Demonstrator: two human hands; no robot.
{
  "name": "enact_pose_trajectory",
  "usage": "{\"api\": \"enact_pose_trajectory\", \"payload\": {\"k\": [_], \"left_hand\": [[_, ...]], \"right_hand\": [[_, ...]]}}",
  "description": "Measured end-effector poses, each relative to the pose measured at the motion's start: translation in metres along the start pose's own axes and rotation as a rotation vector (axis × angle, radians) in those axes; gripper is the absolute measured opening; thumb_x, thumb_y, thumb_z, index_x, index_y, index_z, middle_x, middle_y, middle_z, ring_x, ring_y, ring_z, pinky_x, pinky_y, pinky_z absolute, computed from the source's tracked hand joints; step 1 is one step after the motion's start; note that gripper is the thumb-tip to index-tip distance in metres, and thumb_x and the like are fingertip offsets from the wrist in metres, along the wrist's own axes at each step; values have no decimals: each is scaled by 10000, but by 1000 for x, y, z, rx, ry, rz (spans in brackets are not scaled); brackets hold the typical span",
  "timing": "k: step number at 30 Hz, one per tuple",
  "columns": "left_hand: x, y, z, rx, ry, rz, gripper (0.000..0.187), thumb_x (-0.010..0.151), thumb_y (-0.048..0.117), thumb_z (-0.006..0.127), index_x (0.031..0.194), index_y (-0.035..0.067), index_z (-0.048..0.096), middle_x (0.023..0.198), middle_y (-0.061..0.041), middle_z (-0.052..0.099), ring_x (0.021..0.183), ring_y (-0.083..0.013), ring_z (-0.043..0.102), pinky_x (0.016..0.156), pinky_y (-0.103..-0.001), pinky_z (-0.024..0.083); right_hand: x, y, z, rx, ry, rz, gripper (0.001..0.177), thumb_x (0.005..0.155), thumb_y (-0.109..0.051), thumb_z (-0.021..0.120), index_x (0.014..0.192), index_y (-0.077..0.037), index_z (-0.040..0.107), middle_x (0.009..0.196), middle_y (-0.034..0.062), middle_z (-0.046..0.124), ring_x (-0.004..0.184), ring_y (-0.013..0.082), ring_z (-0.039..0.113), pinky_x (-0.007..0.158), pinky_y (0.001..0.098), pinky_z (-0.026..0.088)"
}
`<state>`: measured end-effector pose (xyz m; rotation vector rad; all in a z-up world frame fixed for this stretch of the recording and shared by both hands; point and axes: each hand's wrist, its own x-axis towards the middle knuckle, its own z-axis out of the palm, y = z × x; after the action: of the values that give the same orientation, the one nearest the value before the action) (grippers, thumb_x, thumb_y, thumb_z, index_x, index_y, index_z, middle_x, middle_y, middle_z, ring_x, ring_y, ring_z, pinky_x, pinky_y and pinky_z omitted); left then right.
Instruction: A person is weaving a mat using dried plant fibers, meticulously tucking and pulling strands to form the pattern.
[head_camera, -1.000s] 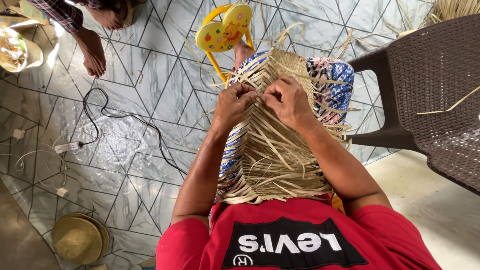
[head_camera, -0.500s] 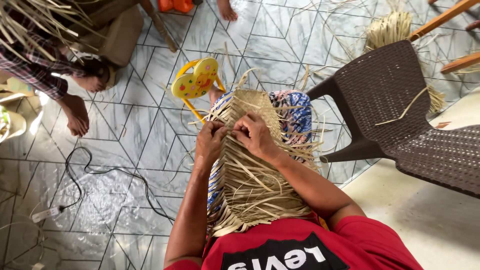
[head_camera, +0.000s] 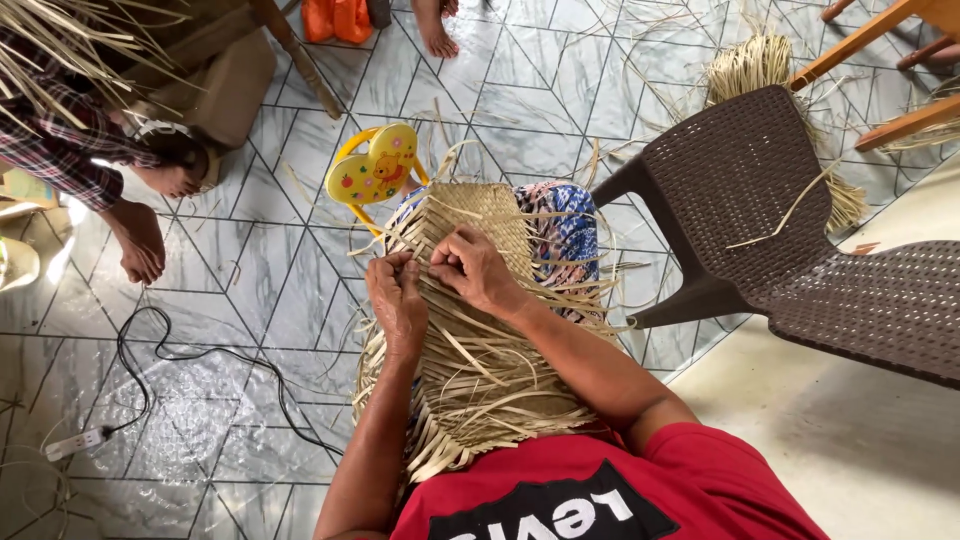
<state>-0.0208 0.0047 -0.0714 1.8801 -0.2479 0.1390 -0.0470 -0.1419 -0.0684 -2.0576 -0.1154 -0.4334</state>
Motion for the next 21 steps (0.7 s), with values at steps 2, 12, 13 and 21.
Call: {"api": "enact_pose_trajectory", "payload": {"k": [2,12,13,21], "left_hand": [[-1,2,-3,-5,-2,2,69,926,173,598,935,106,585,878,-63,509,881,-261,515,859,-379,395],[-3,10,-5,-9,5,8,89,934,185,585,932,96,576,861,-75,491,867,-281,506,860,-396,389],[-2,9,-5,-8,7,8,89,934,185,585,932,96,576,861,-75,491,867,-281,506,860,-396,389],[0,6,-5,-15,-8,17,82,933,181,580,927,99,579,864,-71,499,865,-277,517,856,-384,401]], "right_hand": [[0,-5,-1,-9,-1,0,166,769,-146,746,842,-125,598,745,66,500,716,269,600,695,389,493],[2,-22,-5,3,14,17,156,783,-152,736,844,-129,595,735,67,490,719,281,592,701,391,485],[4,-22,-5,4,13,15,156,783,-152,736,844,-129,595,735,67,490,719,281,592,701,391,485],[5,-24,-6,7,-1,61,144,793,-153,727,851,-127,598,743,71,488,728,276,587,702,386,480]]}}
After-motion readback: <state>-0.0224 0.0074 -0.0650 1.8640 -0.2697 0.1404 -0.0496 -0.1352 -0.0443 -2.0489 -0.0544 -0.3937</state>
